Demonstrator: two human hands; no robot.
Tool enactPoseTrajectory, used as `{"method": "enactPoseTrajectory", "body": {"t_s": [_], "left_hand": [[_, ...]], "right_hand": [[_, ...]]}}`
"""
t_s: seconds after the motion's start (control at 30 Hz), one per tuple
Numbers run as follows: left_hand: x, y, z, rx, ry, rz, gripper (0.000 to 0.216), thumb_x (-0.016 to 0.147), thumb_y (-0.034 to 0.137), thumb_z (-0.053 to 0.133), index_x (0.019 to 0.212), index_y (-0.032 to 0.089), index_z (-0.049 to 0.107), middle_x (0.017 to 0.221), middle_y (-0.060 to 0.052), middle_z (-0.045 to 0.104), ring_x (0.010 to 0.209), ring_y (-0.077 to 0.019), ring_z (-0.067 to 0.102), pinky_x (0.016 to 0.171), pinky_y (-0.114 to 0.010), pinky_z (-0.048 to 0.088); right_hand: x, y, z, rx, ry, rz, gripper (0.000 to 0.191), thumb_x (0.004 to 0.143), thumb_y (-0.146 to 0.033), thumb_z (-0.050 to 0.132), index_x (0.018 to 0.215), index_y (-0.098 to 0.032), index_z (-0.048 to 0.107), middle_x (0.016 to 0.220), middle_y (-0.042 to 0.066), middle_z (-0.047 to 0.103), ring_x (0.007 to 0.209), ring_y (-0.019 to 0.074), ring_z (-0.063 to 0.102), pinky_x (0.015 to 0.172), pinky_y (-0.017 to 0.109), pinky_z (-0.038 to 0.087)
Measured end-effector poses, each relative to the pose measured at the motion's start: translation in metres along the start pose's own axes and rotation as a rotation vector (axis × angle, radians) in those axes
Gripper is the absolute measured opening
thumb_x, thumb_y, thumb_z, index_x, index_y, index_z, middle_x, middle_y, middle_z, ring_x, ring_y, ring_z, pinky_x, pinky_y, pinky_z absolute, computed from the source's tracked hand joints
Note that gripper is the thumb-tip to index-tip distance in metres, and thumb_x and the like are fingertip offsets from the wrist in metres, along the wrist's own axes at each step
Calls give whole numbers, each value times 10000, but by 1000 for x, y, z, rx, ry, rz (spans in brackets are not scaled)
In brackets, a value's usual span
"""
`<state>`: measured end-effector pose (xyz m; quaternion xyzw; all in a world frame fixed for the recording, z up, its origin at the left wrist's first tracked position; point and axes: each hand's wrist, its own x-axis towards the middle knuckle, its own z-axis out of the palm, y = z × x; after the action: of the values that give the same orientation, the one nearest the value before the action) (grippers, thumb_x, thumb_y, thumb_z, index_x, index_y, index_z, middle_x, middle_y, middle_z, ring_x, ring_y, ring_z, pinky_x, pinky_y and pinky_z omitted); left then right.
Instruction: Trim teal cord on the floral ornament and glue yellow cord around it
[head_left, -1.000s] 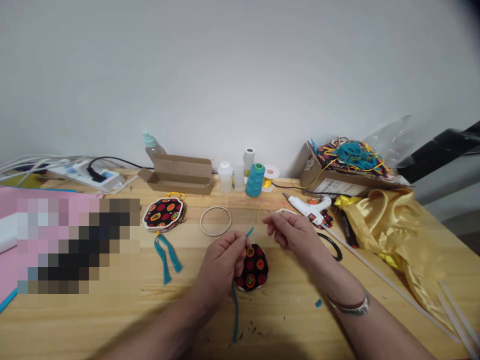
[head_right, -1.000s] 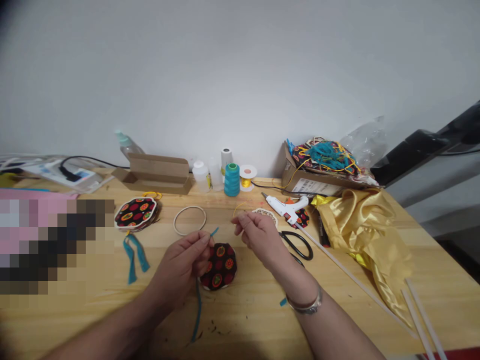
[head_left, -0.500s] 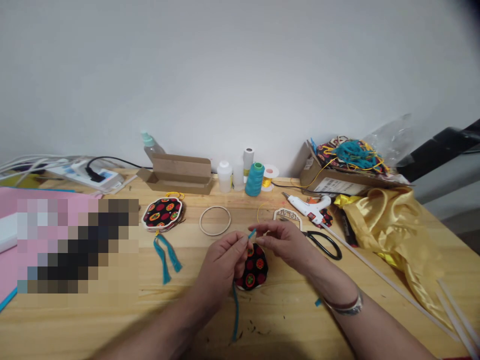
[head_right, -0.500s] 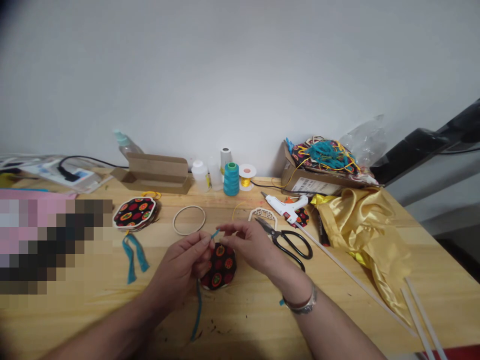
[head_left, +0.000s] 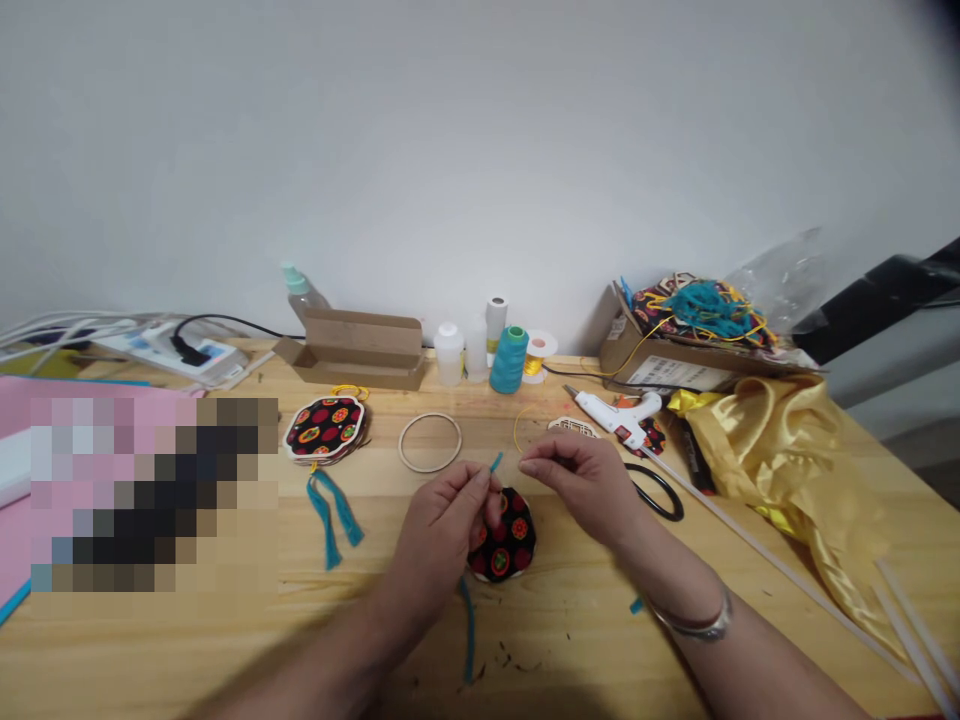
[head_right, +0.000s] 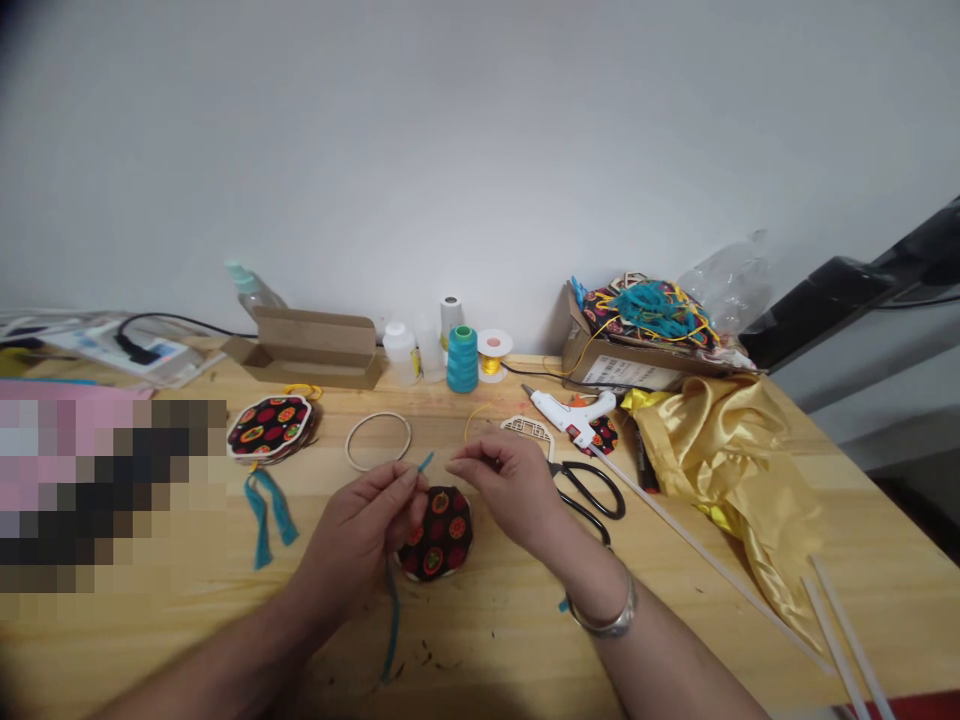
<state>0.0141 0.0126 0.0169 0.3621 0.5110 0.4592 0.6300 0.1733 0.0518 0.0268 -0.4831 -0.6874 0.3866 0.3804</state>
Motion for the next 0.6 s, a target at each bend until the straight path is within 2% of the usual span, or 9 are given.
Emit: {"method": "enactPoseTrajectory", "body": {"t_s": [0.07,0.13,0.23,0.3,0.37,0.43,0.6], "left_hand": [[1,3,-1,33,77,20,260,735,403,600,726,147,646,437,66,400,399,-56,290,399,-172,221],[2,5,-1,22,137,18,297,721,422,611,807,144,671,399,90,315,389,-55,249,391,-170,195],[4,5,-2,-17,141,13,329,723,430,610,871,142,671,394,99,293,386,-51,230,386,-167,181],[4,3,-2,-38,91,7,301,733,419,603,843,147,670,411,90,337,395,-53,261,394,-166,214],[3,0,-1,-22,37,14,264,751,400,588,801,153,666,464,66,427,430,-61,329,426,-171,275],[2,-3,-1,29,0,44,233,765,374,578,746,156,656,538,41,499,491,-71,395,479,-177,325],[0,-4,-1,182,-13,71,242,785,369,553,681,162,622,492,62,414,466,-64,336,439,-171,263]], "right_hand": [[-4,-3,-3,-158,67,-171,97,777,-191,593,715,-166,663,714,19,579,691,119,516,646,243,398],[-8,-7,-4,-334,61,-336,136,811,-171,548,753,-187,671,770,31,554,741,128,494,662,253,379],[-14,-14,-2,-503,-168,-576,185,824,-133,512,737,-214,654,756,10,543,730,124,454,658,260,344],[-15,-16,2,-522,-295,-668,185,829,-127,505,725,-209,633,737,-1,555,713,120,442,663,262,338],[-15,-15,5,-523,-282,-671,175,841,-141,495,728,-189,620,732,9,566,708,126,439,660,269,339],[-13,-11,8,-535,-206,-625,181,854,-165,483,727,-172,612,726,27,569,716,140,441,654,281,341],[-13,-5,5,-540,-77,-524,187,865,-223,483,728,-159,593,721,39,554,751,160,445,676,304,344]]}}
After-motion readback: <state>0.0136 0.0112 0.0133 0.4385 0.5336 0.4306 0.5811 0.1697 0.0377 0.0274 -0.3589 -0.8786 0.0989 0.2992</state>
